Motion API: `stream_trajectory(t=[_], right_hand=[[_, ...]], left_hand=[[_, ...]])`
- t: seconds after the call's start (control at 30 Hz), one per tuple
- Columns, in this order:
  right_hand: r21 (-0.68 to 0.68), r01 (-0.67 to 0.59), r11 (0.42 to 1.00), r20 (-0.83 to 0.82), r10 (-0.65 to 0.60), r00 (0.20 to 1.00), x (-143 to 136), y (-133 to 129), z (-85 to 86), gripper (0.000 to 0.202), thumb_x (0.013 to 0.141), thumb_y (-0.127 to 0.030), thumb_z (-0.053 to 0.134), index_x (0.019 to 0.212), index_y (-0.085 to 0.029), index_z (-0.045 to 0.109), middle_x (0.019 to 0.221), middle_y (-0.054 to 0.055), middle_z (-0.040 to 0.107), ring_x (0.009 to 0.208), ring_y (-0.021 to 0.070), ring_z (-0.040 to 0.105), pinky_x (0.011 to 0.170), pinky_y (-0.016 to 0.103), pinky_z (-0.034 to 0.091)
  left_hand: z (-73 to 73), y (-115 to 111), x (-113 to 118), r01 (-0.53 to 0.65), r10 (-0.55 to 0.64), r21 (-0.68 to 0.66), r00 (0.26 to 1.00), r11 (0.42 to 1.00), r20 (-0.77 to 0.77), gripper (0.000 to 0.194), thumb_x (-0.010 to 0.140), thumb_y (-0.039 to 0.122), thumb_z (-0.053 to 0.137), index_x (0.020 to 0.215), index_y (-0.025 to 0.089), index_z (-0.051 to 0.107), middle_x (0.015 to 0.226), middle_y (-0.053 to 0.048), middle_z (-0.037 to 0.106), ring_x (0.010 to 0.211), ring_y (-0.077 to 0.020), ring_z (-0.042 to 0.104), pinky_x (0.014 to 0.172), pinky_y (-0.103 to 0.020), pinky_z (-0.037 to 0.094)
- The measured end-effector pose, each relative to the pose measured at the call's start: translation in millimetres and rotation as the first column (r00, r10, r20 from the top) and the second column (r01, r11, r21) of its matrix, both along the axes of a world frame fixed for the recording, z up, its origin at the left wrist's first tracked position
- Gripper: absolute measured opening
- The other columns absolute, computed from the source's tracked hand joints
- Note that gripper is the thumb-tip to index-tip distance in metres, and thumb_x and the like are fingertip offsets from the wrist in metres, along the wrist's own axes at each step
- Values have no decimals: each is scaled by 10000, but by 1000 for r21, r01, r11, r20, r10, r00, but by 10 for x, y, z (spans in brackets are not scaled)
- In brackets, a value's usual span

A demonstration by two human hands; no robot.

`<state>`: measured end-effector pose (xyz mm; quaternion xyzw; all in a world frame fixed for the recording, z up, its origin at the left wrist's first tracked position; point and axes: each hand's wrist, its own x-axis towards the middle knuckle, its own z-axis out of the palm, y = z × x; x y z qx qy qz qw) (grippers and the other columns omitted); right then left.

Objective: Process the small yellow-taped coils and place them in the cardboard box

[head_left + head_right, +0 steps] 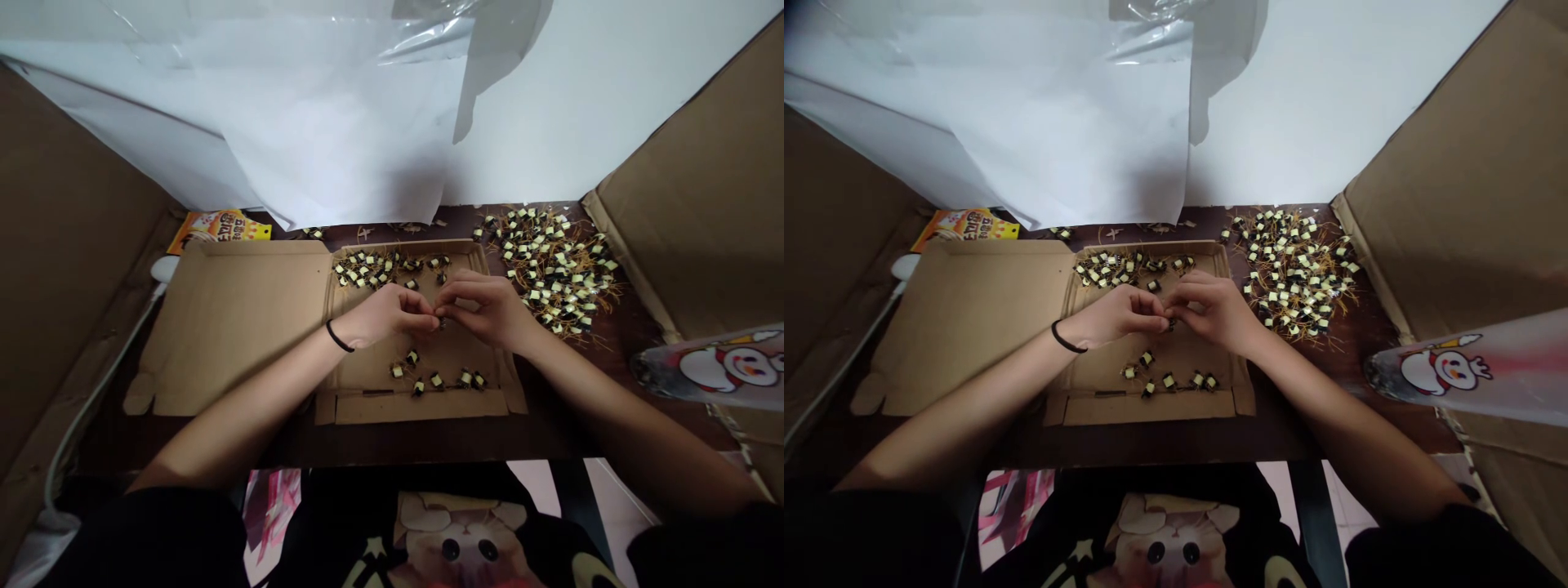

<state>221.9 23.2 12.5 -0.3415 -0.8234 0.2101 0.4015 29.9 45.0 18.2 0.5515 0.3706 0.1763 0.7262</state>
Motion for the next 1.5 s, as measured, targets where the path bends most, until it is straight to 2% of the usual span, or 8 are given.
stream_trajectory(t=[0.23,0.37,0.47,0.53,0.67,0.93,1.23,1.5], right_hand=[[-70,19,997,-56,-23,998,-48,-19,-18,42,812,-183,660,772,-191,667,748,1,664,681,108,599,620,220,461],[-166,168,972,-122,-189,974,-52,14,-59,87,842,-232,617,881,-191,683,818,16,702,686,113,618,594,216,469],[-143,272,952,-121,-289,949,-29,51,-83,140,868,-206,569,898,-184,704,831,32,710,690,116,626,585,217,466],[-73,263,962,-114,-270,956,-21,56,-89,136,856,-176,586,878,-187,720,836,38,710,739,125,640,623,225,481],[24,165,986,-122,-161,979,-35,19,-97,163,857,-152,599,910,-220,738,849,33,712,756,118,658,665,228,508],[185,102,977,-98,-85,992,-28,-5,-111,223,864,-155,591,995,-262,736,830,33,703,744,118,649,640,236,524],[277,33,960,-77,-12,997,-14,20,-112,315,854,-93,576,1074,-271,713,836,41,717,718,133,603,632,269,501],[335,22,942,-24,-15,1000,6,24,-117,328,854,-109,581,1100,-292,695,848,23,734,712,131,614,627,268,507]], left_hand=[[-21,-5,-3,20,-20,-3,998,1000,61,158,660,196,774,676,103,647,608,20,638,568,-64,570,624,-217,451],[-80,-12,-35,-48,60,-78,985,996,159,226,644,231,807,768,101,670,677,-2,663,618,-81,603,659,-238,467],[-133,-8,-65,-95,147,-204,955,974,258,337,636,275,826,899,107,699,763,-39,692,742,-118,651,746,-269,489],[-156,0,-77,-108,187,-257,933,960,307,366,628,283,835,921,104,709,792,-53,697,774,-124,656,782,-273,489],[-177,13,-79,-124,221,-282,911,952,347,327,631,279,837,867,91,710,790,-52,689,744,-122,653,781,-280,489],[-197,14,-70,-138,237,-294,912,946,335,350,612,310,847,825,79,693,712,-43,679,684,-109,646,716,-251,482],[-196,16,-82,-125,224,-290,915,949,337,349,602,334,849,793,84,698,694,-39,673,676,-102,635,699,-246,479],[-197,10,-69,-139,237,-302,918,943,318,350,593,330,854,779,79,694,686,-38,666,664,-100,623,674,-239,473]])
